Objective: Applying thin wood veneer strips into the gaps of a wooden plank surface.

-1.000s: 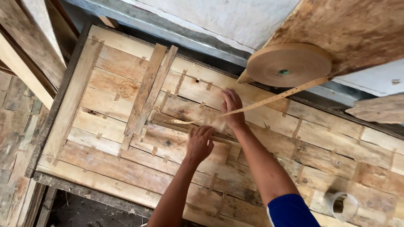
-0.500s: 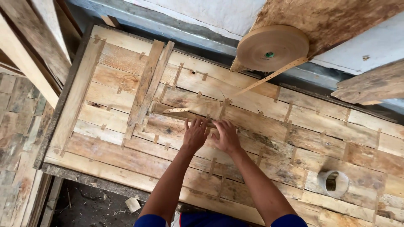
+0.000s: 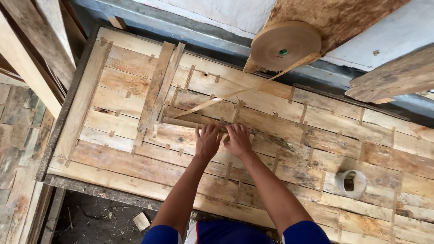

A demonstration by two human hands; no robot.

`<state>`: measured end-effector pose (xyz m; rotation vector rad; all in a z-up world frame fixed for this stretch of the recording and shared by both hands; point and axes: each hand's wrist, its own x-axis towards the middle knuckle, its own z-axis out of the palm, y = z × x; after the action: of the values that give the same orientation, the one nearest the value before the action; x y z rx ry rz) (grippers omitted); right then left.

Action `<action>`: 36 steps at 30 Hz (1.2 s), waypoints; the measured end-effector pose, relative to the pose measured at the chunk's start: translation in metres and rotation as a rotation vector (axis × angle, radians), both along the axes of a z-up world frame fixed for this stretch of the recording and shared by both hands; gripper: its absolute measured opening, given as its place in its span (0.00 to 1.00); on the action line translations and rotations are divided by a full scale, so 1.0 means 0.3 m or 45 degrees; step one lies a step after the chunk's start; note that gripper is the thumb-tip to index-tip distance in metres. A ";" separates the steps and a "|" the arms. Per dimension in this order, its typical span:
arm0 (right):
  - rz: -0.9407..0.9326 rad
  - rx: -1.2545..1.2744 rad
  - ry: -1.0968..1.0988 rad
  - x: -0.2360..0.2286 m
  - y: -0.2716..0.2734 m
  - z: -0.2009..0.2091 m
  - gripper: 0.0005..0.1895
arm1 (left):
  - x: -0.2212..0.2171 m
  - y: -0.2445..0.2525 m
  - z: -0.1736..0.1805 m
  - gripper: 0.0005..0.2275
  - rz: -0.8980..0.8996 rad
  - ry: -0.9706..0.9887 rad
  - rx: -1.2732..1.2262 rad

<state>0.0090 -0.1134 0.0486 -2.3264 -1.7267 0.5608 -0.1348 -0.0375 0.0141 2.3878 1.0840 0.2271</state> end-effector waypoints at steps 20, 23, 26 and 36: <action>-0.271 0.085 0.673 -0.053 -0.295 0.061 0.12 | -0.206 -0.360 0.132 0.11 0.431 -0.470 0.016; -0.403 0.137 0.832 -0.063 -0.355 0.060 0.13 | -0.200 -0.414 0.134 0.12 0.527 -0.600 -0.096; -0.494 0.271 1.120 -0.071 -0.400 -0.035 0.13 | -0.180 -0.464 0.156 0.16 0.611 -0.700 -0.360; -0.708 0.306 1.498 -0.157 -0.500 -0.100 0.13 | -0.181 -0.563 0.063 0.17 0.764 -0.813 -0.867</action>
<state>-0.0380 -0.2634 0.0187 -1.5653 -0.5392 1.1664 -0.1890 -0.2063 0.0329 1.2214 1.2534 0.6503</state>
